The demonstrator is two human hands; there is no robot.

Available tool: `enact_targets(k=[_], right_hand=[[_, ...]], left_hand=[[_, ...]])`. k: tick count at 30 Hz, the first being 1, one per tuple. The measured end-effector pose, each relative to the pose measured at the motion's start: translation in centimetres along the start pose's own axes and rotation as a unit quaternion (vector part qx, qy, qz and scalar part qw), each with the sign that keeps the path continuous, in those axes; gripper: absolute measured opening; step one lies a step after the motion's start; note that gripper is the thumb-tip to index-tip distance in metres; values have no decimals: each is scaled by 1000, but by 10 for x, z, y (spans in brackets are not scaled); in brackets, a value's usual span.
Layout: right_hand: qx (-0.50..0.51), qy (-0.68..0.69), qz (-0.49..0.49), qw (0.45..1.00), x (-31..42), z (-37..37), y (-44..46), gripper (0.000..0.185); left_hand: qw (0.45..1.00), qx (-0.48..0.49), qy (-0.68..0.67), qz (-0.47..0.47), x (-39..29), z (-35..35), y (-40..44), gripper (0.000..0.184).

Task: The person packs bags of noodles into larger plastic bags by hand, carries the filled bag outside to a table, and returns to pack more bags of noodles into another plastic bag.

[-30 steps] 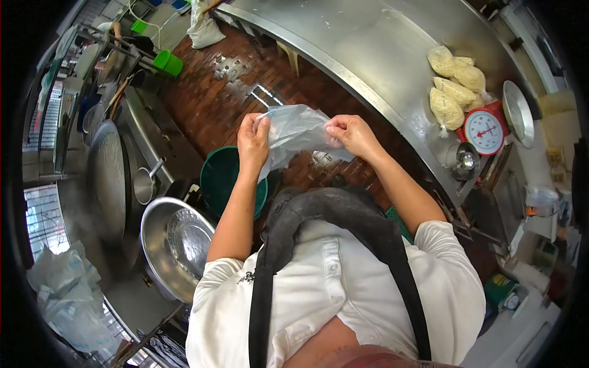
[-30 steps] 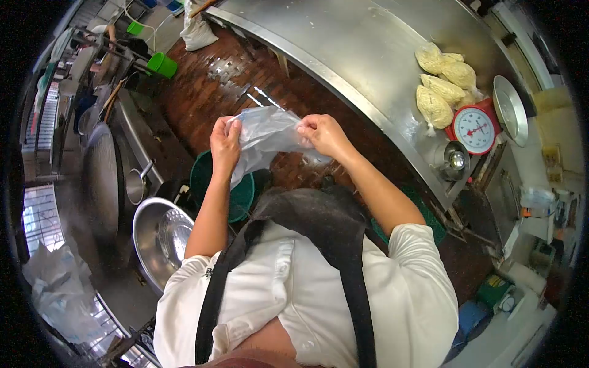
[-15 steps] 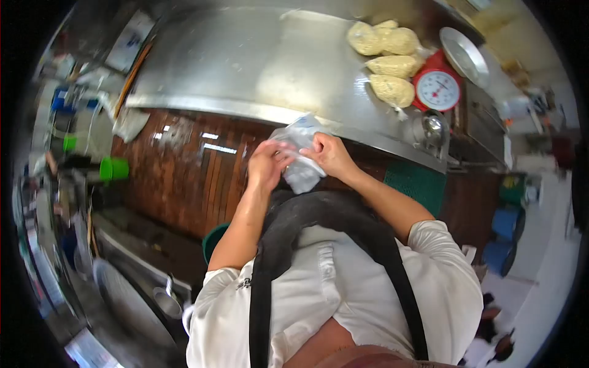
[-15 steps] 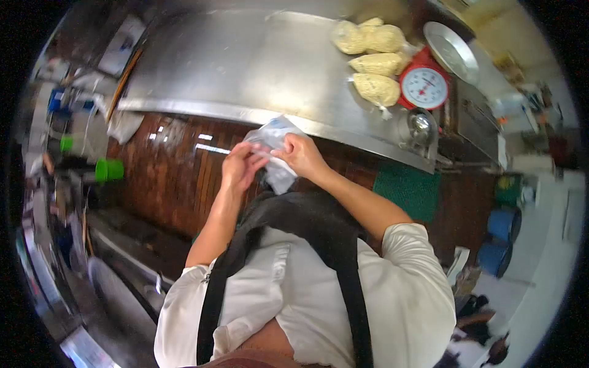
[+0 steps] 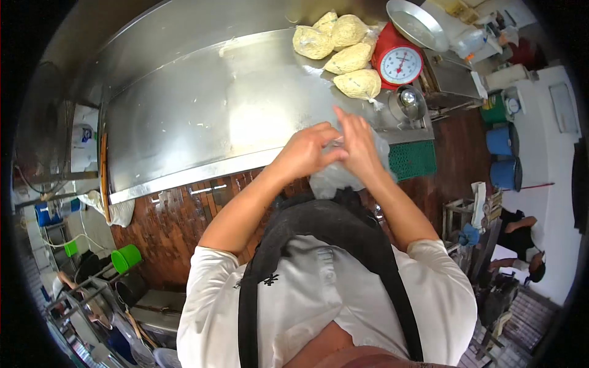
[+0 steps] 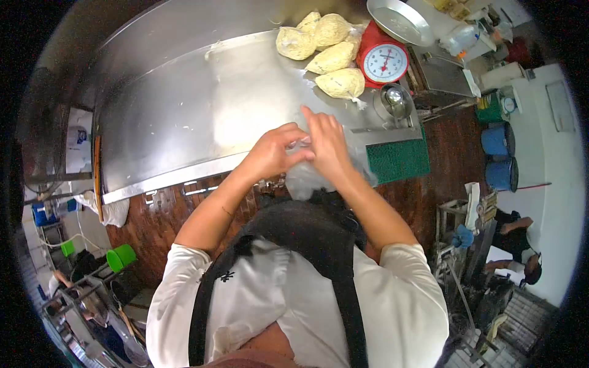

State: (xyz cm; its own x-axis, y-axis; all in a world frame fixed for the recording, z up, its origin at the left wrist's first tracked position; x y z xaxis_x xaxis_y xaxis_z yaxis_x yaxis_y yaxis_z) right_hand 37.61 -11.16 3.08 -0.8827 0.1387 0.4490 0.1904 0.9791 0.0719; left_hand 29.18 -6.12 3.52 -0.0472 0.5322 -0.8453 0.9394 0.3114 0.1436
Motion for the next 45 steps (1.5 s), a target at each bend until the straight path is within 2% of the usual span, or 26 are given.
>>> enact_targets(k=[1,2,4,5,6,8,9,11,13,14,16,19,21,23,25,26,29,30,31,32,35,38,40,42,44,45], right_hand=[[-69,70,13,995,-37,7,12,44],[-89,66,23,994,-49,-4,21,40],[-125,57,41,990,-67,-31,41,32],[-51,115,88,988,-80,-21,50,30],[27,121,15,992,-75,-6,65,34],[182,126,-137,966,-71,26,94,43],[250,110,-160,949,-95,39,106,68],[231,175,13,957,-177,34,175,85],[-58,34,73,995,-277,9,256,78],[-133,-75,125,980,-319,-4,289,67],[-241,-140,142,950,-378,-8,337,64],[-39,-81,299,950,-432,21,373,61],[-46,-31,295,954,-436,36,372,59],[-45,-6,296,954,-423,32,366,56],[-55,-16,244,968,-403,18,360,50],[-59,-21,219,974,-395,13,358,48],[-213,96,-12,972,-326,-25,348,32],[-217,121,7,969,-305,-39,339,31],[-223,145,24,964,-274,-61,326,30],[-229,169,43,958,-255,-77,309,30],[-270,515,-48,812,-239,-107,273,44],[-265,668,68,692,-205,-101,222,29],[-206,695,150,672,-199,-58,193,37],[-222,630,303,679,-200,-15,156,35],[-223,601,364,676,-226,35,132,32],[-225,602,350,682,-238,60,128,31]], left_hand=[[994,-82,73,0,2,-16,-3,31],[975,-167,146,2,9,-34,-8,36],[938,-217,174,-206,119,-56,-38,29],[926,-148,28,-346,183,-51,-60,30],[871,-76,-118,-472,223,-34,-83,31],[735,-237,-411,-485,225,-21,-113,37],[730,-240,-419,-484,222,-22,-118,39],[708,-262,-415,-508,208,-21,-120,41],[675,-290,-430,-524,200,-13,-117,38],[658,-316,-454,-511,202,-8,-114,38],[621,-368,-497,-482,211,4,-111,37],[650,-356,-450,-498,218,-3,-107,43],[638,-377,-429,-516,198,-21,-87,48],[645,-355,-466,-490,224,-19,-83,45],[641,-372,-494,-456,249,-18,-69,37],[668,-351,-471,-457,262,-20,-59,32],[732,-258,-370,-510,280,-27,-14,19],[777,-224,-312,-499,298,-29,2,37],[780,-160,-189,-574,327,-31,3,57],[785,-130,-205,-570,347,-21,15,64],[800,-82,-229,-548,358,-3,48,73],[806,-73,-218,-545,364,4,70,72],[827,-77,-179,-527,356,-3,72,71],[869,-91,-111,-473,314,-33,74,69],[914,-85,-91,-385,268,-49,63,54],[932,-82,-69,-347,242,-56,54,46]])
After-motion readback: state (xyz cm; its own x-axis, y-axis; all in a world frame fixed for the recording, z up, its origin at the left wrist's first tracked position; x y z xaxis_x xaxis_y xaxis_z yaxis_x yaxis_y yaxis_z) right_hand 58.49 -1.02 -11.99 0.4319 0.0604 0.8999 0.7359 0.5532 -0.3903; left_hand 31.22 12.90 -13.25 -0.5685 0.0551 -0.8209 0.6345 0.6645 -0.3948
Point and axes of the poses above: each hand's wrist, its own y-axis towards the middle knuckle, its own z-axis out of the palm, x = y × z, the point moved 10 cm from there along y, towards the middle knuckle, and after that the axes turned 5 degrees about x, right-handed, at the moved point
